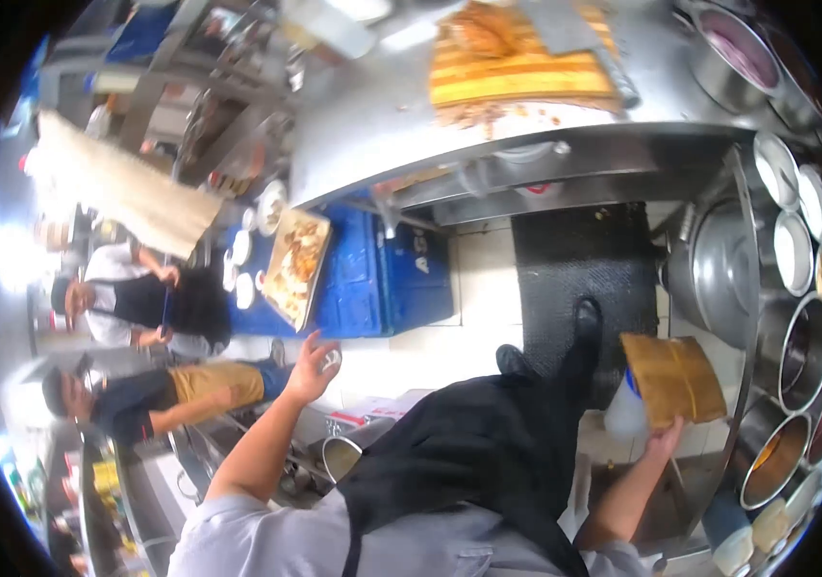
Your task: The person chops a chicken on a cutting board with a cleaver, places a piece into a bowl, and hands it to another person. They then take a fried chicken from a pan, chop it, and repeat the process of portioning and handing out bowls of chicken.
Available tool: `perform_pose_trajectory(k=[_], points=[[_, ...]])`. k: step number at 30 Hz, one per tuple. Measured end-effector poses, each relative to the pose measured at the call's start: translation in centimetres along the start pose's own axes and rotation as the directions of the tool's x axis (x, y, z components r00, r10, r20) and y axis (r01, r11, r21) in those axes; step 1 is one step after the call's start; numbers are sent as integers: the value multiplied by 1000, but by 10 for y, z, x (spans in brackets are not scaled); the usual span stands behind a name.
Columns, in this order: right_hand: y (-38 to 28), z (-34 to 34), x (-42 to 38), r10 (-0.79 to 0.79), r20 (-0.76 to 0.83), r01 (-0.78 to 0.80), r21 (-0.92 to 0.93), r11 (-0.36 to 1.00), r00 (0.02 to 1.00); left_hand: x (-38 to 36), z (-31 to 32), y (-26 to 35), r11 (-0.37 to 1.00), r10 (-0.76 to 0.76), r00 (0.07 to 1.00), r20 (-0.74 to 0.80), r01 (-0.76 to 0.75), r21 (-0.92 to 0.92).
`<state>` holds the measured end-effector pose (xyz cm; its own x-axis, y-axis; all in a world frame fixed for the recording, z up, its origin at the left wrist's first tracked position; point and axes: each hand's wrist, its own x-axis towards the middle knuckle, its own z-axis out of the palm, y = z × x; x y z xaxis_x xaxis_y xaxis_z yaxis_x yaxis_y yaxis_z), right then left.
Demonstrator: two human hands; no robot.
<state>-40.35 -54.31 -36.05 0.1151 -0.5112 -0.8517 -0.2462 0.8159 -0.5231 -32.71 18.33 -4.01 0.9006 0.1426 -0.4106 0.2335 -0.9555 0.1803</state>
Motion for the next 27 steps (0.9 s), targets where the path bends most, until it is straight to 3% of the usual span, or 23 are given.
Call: perform_pose_trajectory(k=[4,6,9,13,15,16,19,20,22,24,27], points=[[-4,12,-82,2,185,22,-129,991,983,-25,-1,-22,991,-90,996,24,91,-101],[-6,14,-90,120,189,-66,-270,961,975,-41,8,-40,990,-119,993,-6,118,-74],[-13,64,-189,143,310,-55,-275,960,940,-69,0,-48,973,-210,977,-26,206,-103],[4,93,-224,120,502,109,-403,909,856,-112,11,-75,921,-328,940,-90,297,-254],[6,115,-241,140,649,366,-579,728,747,-136,16,-74,834,-420,904,-76,351,-425],[8,135,-255,150,681,402,-579,709,716,-148,22,-77,811,-454,886,-98,364,-458],[14,189,-308,351,752,645,-660,386,558,-185,62,-85,707,-534,841,-86,389,-591],[18,209,-337,368,761,672,-647,362,534,-196,70,-81,680,-564,820,-93,398,-616],[32,245,-396,575,750,666,-615,423,327,-217,82,-71,702,-590,793,-151,411,-582],[61,276,-434,659,734,677,-569,468,162,-236,85,-55,634,-652,746,-139,435,-640],[108,314,-509,804,595,636,-627,451,17,-268,92,-30,581,-736,639,-222,429,-692]])
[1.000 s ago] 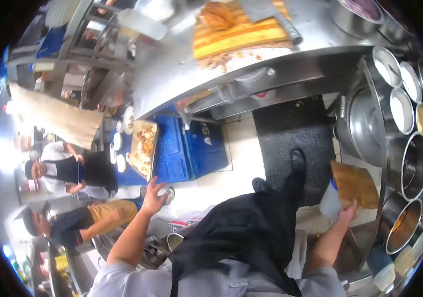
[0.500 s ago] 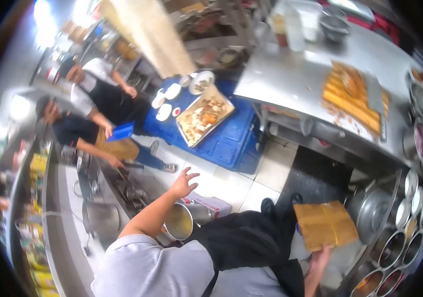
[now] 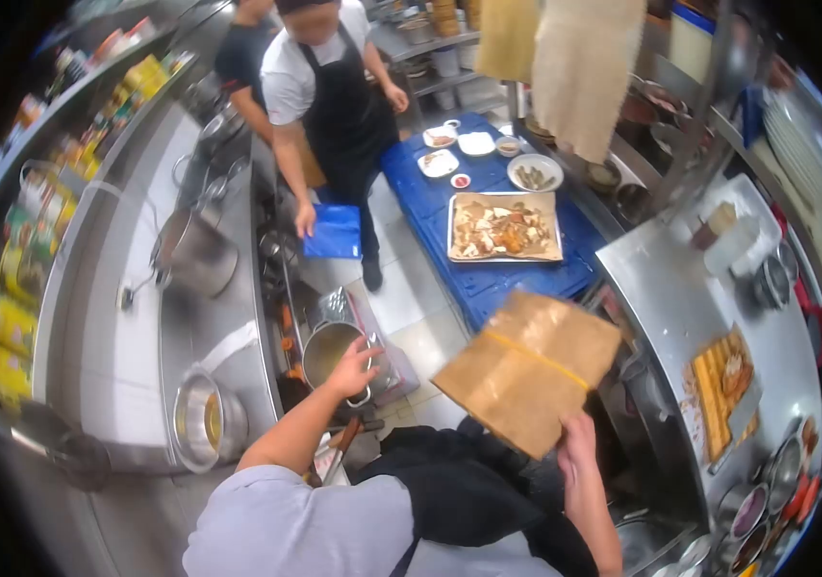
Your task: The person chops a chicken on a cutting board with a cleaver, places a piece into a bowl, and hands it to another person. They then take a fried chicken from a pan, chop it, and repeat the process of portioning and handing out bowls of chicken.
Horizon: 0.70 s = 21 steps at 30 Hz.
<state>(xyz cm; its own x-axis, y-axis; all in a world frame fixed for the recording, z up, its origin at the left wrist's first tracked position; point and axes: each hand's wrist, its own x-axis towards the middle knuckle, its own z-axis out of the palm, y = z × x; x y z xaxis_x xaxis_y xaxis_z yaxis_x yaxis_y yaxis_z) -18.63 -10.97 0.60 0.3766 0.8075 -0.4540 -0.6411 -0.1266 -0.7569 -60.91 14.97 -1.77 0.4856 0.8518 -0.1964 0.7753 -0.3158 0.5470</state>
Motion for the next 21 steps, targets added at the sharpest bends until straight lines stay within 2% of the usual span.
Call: perform_pose_trajectory(k=[5,7,10,13,14,17,21], points=[[-39,81,84,18,277,-8,-36,999,961,-78,-43,24,983,-137,967,-213,107,-146],[-52,115,106,-9,317,21,-34,999,948,-108,-55,31,962,-208,925,-318,133,-240],[-70,156,141,33,353,6,-107,994,935,-143,-64,32,910,-322,866,-384,171,-378],[-77,189,190,31,351,28,-163,986,936,-166,-61,2,912,-307,823,-477,110,-396],[-79,204,202,20,356,38,-154,987,934,-171,-66,1,912,-335,803,-493,144,-384],[-81,248,239,9,374,59,-172,983,927,-179,-74,-9,823,-471,728,-499,159,-545],[-75,304,297,46,412,48,-216,975,910,-172,-82,-19,766,-541,691,-479,171,-619]])
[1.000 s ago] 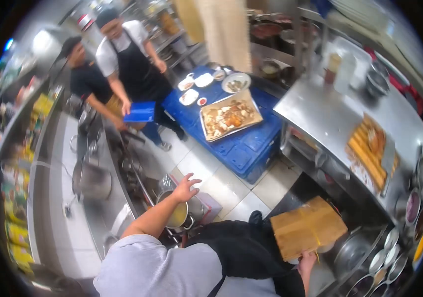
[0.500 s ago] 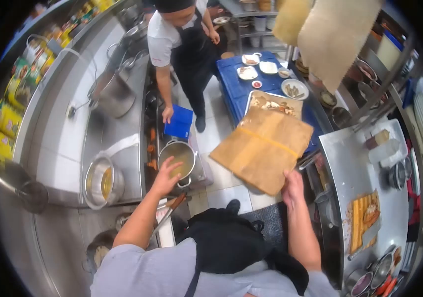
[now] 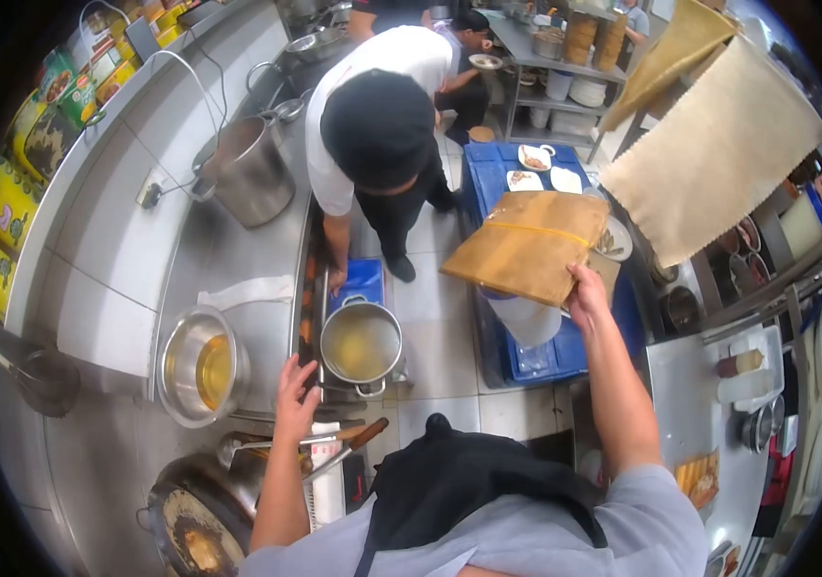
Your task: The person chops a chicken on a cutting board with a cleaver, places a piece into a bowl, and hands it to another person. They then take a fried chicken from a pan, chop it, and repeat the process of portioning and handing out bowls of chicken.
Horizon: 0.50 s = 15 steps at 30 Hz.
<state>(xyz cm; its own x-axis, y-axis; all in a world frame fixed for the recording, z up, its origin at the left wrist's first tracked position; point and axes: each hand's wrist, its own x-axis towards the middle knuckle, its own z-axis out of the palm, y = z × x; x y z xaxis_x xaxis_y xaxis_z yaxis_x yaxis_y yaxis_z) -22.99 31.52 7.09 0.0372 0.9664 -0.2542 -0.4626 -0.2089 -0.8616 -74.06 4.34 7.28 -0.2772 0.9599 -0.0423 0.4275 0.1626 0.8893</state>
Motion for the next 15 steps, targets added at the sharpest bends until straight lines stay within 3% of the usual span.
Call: perform_pose_trajectory(k=[6,13,15], points=[[11,50,118,-25,23,26,-50,998,999,29,-17,22,994,55,998,-14,-53,93],[35,75,236,24,83,-17,-84,996,996,20,-2,43,971,-144,978,-151,169,168],[43,84,269,36,80,-30,-77,997,996,18,7,63,963,-137,978,-159,170,211]])
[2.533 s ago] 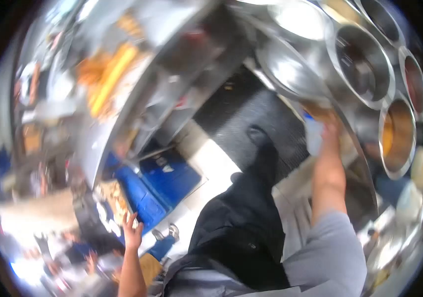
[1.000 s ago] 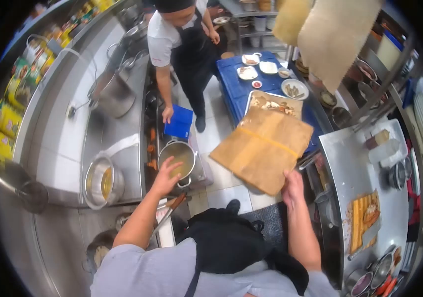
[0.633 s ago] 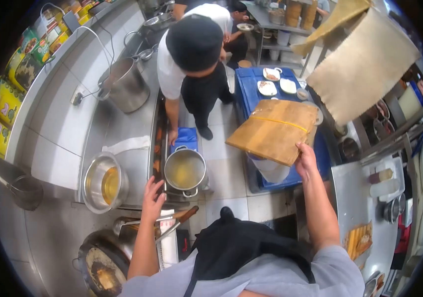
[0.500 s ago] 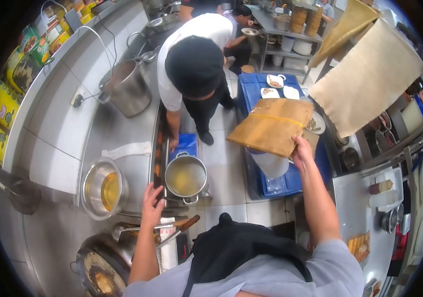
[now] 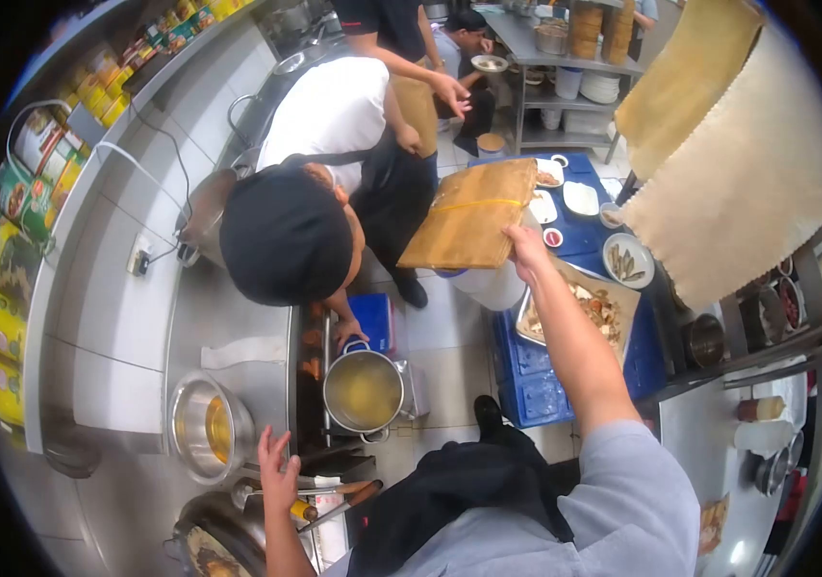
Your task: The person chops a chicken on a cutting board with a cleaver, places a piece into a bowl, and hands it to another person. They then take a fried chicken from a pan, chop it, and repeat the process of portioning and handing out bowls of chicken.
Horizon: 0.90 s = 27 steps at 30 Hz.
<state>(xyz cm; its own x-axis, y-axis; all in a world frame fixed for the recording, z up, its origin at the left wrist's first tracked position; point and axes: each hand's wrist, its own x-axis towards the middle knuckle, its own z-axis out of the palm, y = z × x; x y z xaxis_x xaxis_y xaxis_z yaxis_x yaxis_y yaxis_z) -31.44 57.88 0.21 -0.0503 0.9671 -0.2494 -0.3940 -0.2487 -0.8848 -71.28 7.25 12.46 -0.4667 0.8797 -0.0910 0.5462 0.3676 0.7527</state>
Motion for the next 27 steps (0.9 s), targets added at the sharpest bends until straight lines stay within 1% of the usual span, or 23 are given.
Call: perform_pose_trajectory(k=[1,2,3,4,6,8,11,15,17,19,21,23,24,25,26,27], points=[[-4,6,8,8,4,-8,15,1000,1000,-3,2,8,1000,4,1000,-1,-4,22],[-12,12,12,18,12,-18,-25,1000,1000,-2,3,8,987,74,997,-11,-72,142],[-17,18,14,31,19,-30,-67,997,999,-2,3,7,986,67,998,-13,-65,156],[-18,22,17,43,23,-42,-61,997,999,-3,4,12,987,79,996,-28,-74,145],[-22,31,23,13,45,-6,-139,990,999,-3,6,20,988,85,995,-47,-78,137],[-19,31,32,23,48,-15,-148,989,999,-7,9,34,999,-25,996,-90,27,22],[-21,35,36,53,61,-42,-170,985,997,-13,13,39,993,-84,991,-107,92,69],[-25,33,33,90,91,-71,-193,979,992,-15,20,34,994,-86,990,-114,93,59],[-18,28,23,98,103,-76,-198,977,990,-13,22,36,995,-58,992,-112,66,70],[-11,18,5,101,102,-79,-203,976,990,-7,21,41,996,-64,991,-115,70,49],[-5,10,-20,84,165,-74,-68,995,983,1,21,44,997,-72,990,-121,76,31],[-15,3,-43,115,158,-106,-68,992,981,13,20,42,999,22,993,-112,-18,35],[-19,2,-55,115,153,-113,-21,993,982,20,20,42,999,20,995,-101,-16,39],[-22,0,-67,116,150,-122,28,992,982,30,19,47,998,50,996,-68,-46,51],[-23,-4,-74,132,147,-132,-9,991,980,39,18,54,995,79,996,-35,-76,61],[-17,-11,-77,140,139,-141,-5,990,980,47,18,61,995,74,997,-25,-72,67]])
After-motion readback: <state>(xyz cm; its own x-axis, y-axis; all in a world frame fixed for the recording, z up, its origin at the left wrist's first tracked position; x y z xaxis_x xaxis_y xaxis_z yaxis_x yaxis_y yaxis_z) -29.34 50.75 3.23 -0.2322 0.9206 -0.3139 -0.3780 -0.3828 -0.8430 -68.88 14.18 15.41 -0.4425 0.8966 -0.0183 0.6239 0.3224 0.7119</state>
